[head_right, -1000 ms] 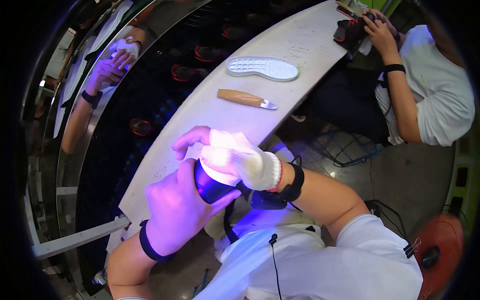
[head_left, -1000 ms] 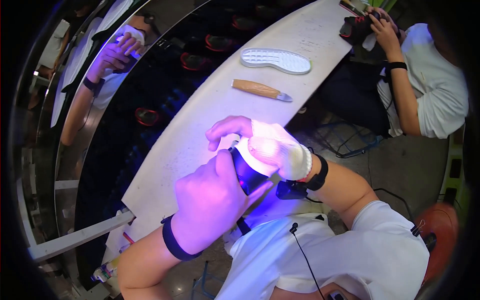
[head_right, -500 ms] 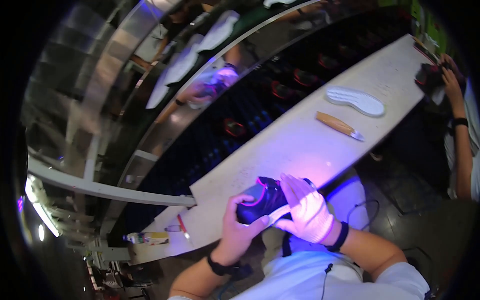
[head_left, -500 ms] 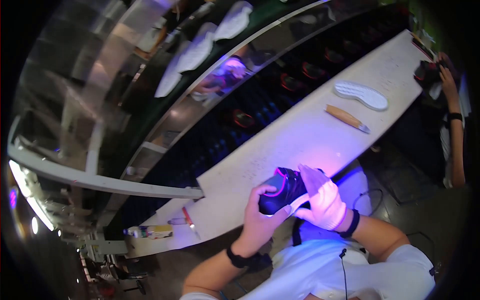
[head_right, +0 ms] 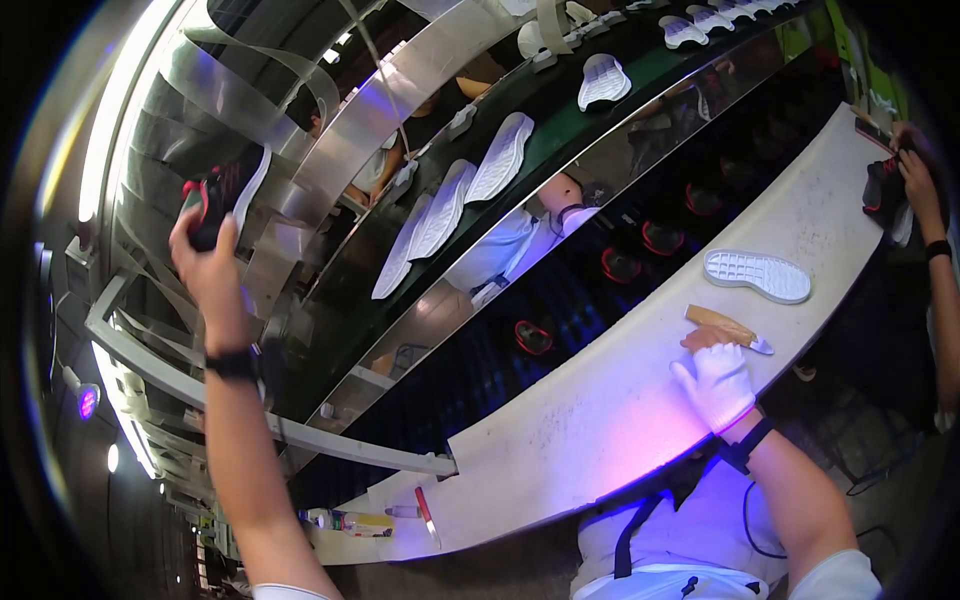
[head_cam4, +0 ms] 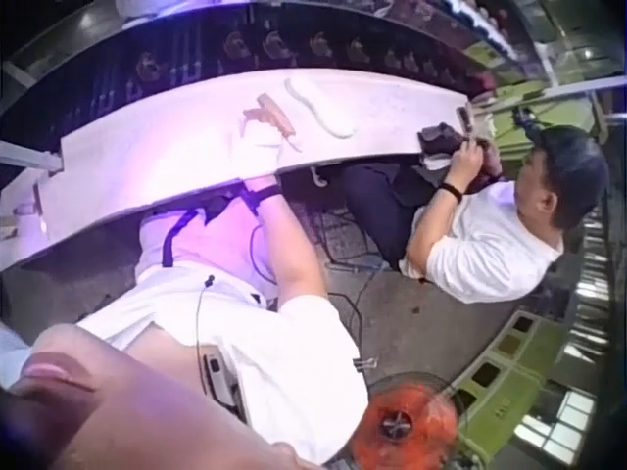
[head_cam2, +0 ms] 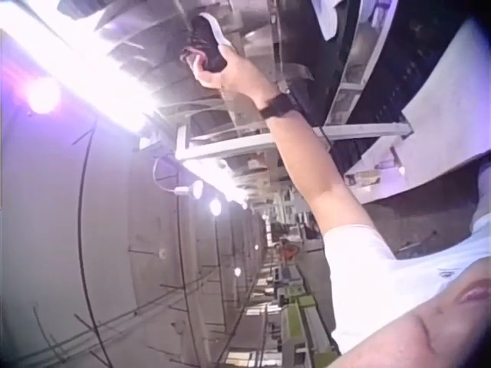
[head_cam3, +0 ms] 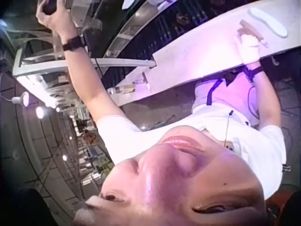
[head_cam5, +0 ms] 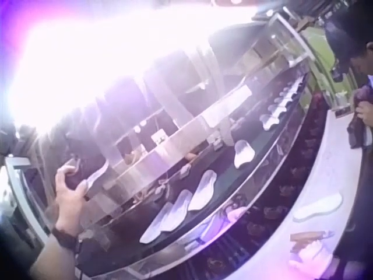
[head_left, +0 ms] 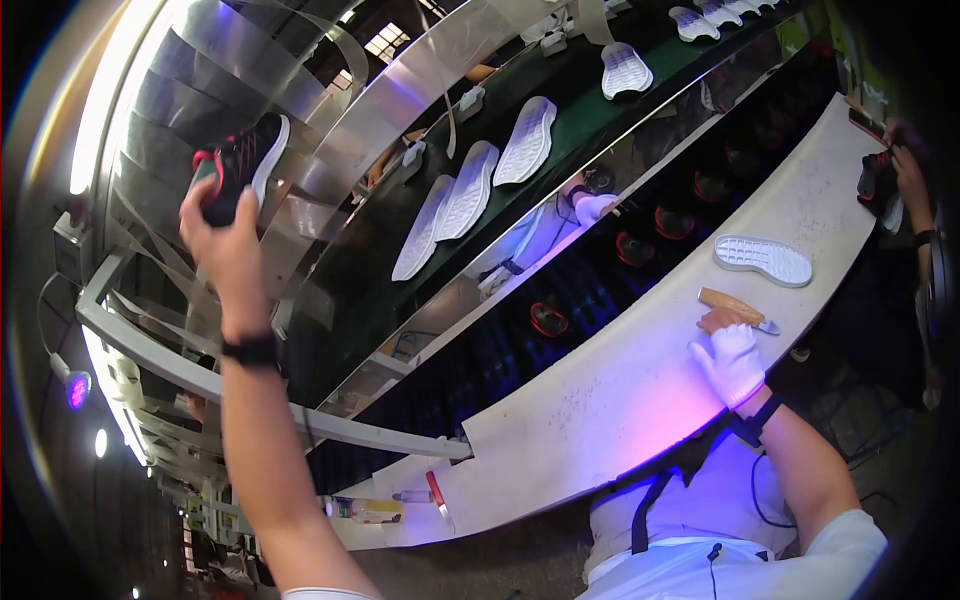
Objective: The recorder is assembling shoe components, specifically attaching and aligning the upper to the sole on a production line.
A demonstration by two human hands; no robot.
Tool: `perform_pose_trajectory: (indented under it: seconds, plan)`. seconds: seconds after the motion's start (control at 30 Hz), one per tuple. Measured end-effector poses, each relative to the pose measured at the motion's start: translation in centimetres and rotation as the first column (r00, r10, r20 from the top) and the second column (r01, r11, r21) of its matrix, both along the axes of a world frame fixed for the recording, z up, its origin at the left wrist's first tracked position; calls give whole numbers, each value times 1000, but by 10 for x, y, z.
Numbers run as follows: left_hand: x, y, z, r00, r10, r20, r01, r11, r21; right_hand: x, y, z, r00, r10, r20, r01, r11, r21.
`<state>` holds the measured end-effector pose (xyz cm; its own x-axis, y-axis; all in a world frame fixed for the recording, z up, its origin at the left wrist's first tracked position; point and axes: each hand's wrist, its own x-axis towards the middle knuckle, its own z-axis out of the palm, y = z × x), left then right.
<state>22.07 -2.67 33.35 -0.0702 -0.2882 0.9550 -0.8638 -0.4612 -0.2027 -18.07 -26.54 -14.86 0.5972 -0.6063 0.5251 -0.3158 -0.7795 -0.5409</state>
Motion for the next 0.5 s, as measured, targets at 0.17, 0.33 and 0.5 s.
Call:
perform_pose_trajectory:
  seconds: [0.17, 0.33, 0.5]
  plan:
    - [134, -1, 45, 905, 164, -393, -41, 952, 302, 18, 2, 4, 989, -6, 145, 10, 1000, -27]
    - [34, -58, -116, 994, 112, 18, -111, 922, 370, -8, -18, -4, 999, -40, 9, 39, 999, 28]
    - [73, 17, -191, 608, 278, -744, 239, 829, 505, 6, -2, 13, 996, 50, 72, -50, 999, -7]
